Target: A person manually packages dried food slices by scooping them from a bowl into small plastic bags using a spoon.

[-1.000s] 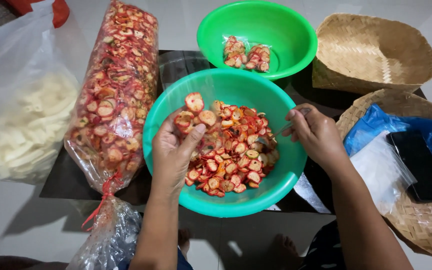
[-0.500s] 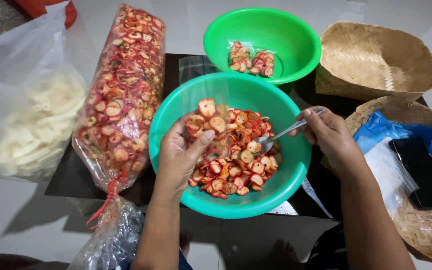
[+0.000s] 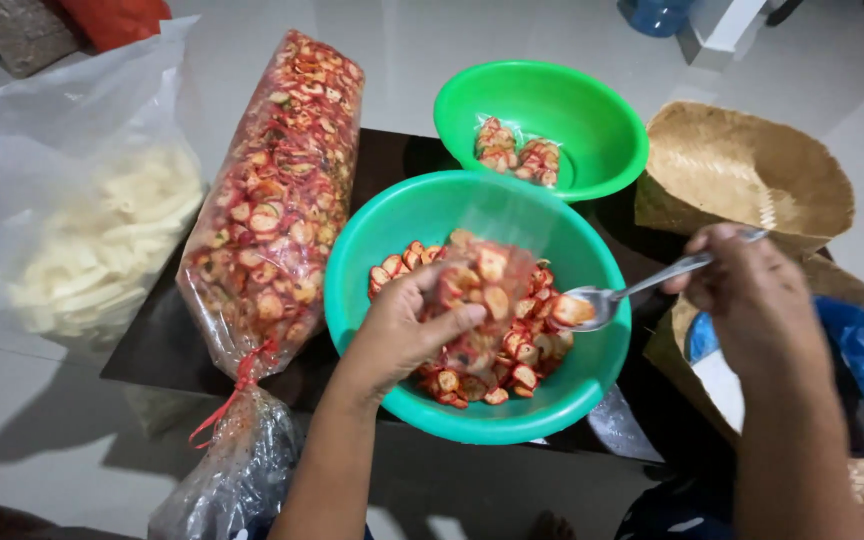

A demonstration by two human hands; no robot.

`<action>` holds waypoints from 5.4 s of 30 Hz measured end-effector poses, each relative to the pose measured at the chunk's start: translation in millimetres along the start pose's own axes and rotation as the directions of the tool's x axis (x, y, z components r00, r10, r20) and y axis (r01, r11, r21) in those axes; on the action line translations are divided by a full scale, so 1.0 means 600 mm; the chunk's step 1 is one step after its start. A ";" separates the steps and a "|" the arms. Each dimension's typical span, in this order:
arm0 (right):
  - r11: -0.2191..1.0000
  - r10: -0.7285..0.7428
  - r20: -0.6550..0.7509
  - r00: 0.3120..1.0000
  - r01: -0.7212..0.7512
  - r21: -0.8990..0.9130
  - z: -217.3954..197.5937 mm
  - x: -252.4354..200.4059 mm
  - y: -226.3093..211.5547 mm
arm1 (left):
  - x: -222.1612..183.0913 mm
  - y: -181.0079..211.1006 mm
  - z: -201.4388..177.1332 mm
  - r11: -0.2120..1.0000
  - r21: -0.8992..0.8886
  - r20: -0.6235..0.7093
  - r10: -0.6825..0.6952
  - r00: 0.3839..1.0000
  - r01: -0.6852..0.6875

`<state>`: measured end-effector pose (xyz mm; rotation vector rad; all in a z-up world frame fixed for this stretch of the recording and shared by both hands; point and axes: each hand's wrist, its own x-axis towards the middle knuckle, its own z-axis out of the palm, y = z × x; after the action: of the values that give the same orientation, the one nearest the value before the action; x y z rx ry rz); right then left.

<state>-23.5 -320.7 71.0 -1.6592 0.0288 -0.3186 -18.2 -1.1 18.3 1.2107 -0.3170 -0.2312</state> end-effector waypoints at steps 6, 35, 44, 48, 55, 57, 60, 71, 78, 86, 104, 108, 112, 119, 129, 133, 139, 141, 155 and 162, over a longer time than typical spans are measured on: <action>0.993 -0.062 -0.014 0.998 0.063 0.101 -0.058 0.021 -0.071 | -0.019 0.013 0.006 0.998 0.015 0.192 -0.064 0.979 0.062; 0.945 -0.020 0.274 0.962 0.108 -0.310 0.046 -0.015 -0.183 | -0.035 0.022 0.034 0.952 -0.153 0.532 -0.146 0.834 0.264; 0.805 0.019 0.153 0.988 0.076 -0.589 0.089 -0.028 -0.252 | -0.032 0.008 0.031 0.944 -0.235 0.542 -0.069 0.837 0.230; 0.755 -0.104 0.230 0.968 0.227 -0.614 0.090 -0.027 -0.260 | -0.032 0.007 0.029 0.961 -0.207 0.539 -0.045 0.841 0.184; 0.766 -0.158 0.301 0.940 0.309 -0.563 0.090 -0.031 -0.268 | -0.034 0.008 0.026 0.959 -0.211 0.531 -0.051 0.846 0.191; 0.735 -0.196 0.314 0.929 0.351 -0.580 0.090 -0.034 -0.272 | -0.034 0.008 0.025 0.961 -0.222 0.547 -0.017 0.837 0.165; 0.708 -0.203 0.261 0.944 0.326 -0.627 0.092 -0.032 -0.278 | -0.034 0.009 0.026 0.968 -0.216 0.542 0.010 0.840 0.128; 0.716 -0.248 0.257 0.934 0.355 -0.601 0.081 -0.027 -0.279 | -0.034 0.007 0.020 0.953 -0.255 0.498 -0.015 0.867 0.162; 0.809 -0.351 0.026 0.936 0.317 -0.494 0.064 -0.019 -0.275 | -0.031 0.018 0.004 0.978 -0.173 0.278 -0.068 0.958 0.119; 0.886 -0.305 -0.105 0.946 0.242 -0.395 0.005 0.033 -0.121 | -0.008 0.014 -0.038 0.983 -0.150 -0.178 0.080 0.981 -0.107; 0.701 -0.083 0.119 0.989 0.143 -0.698 0.030 -0.006 0.015 | -0.008 0.033 -0.019 0.958 -0.125 -0.326 0.205 0.923 -0.257; 0.620 -0.090 0.182 0.979 0.198 -0.759 0.023 -0.007 0.013 | -0.007 0.029 -0.019 0.957 -0.105 -0.309 0.227 0.924 -0.270; 0.616 -0.060 0.162 0.985 0.164 -0.770 0.028 -0.009 0.017 | -0.005 0.024 -0.018 0.959 -0.101 -0.308 0.222 0.925 -0.264; 0.619 -0.063 0.136 0.989 0.146 -0.772 0.028 -0.009 0.011 | -0.005 0.025 -0.014 0.966 -0.106 -0.292 0.197 0.936 -0.236; 0.763 -0.035 0.177 0.984 0.141 -0.631 0.026 -0.003 0.045 | 0.000 0.012 -0.011 0.970 -0.106 -0.263 0.184 0.947 -0.218; 0.768 -0.041 0.215 0.976 0.169 -0.618 0.018 0.010 0.067 | -0.002 0.017 -0.007 0.983 -0.068 -0.262 0.147 0.954 -0.170; 0.874 -0.026 0.255 0.967 0.145 -0.463 0.026 0.012 0.073 | 0.005 -0.001 -0.008 0.939 -0.145 -0.267 0.268 0.926 -0.313; 0.913 0.067 0.243 0.968 0.038 -0.405 0.020 0.017 0.086 | 0.002 0.001 -0.006 0.943 -0.147 -0.265 0.253 0.930 -0.299; 0.941 0.262 0.278 0.924 -0.181 -0.287 -0.008 0.019 0.087 | -0.002 0.017 -0.005 0.993 -0.087 -0.220 0.059 0.974 -0.080; 0.956 0.201 0.308 0.930 -0.116 -0.271 -0.025 0.021 0.076 | 0.003 0.004 -0.011 0.989 -0.120 -0.148 0.072 0.986 -0.091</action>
<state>-7.2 -343.1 30.1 -1.9287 -0.0518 0.0983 -14.0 5.1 18.7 1.0799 -0.2227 -0.0911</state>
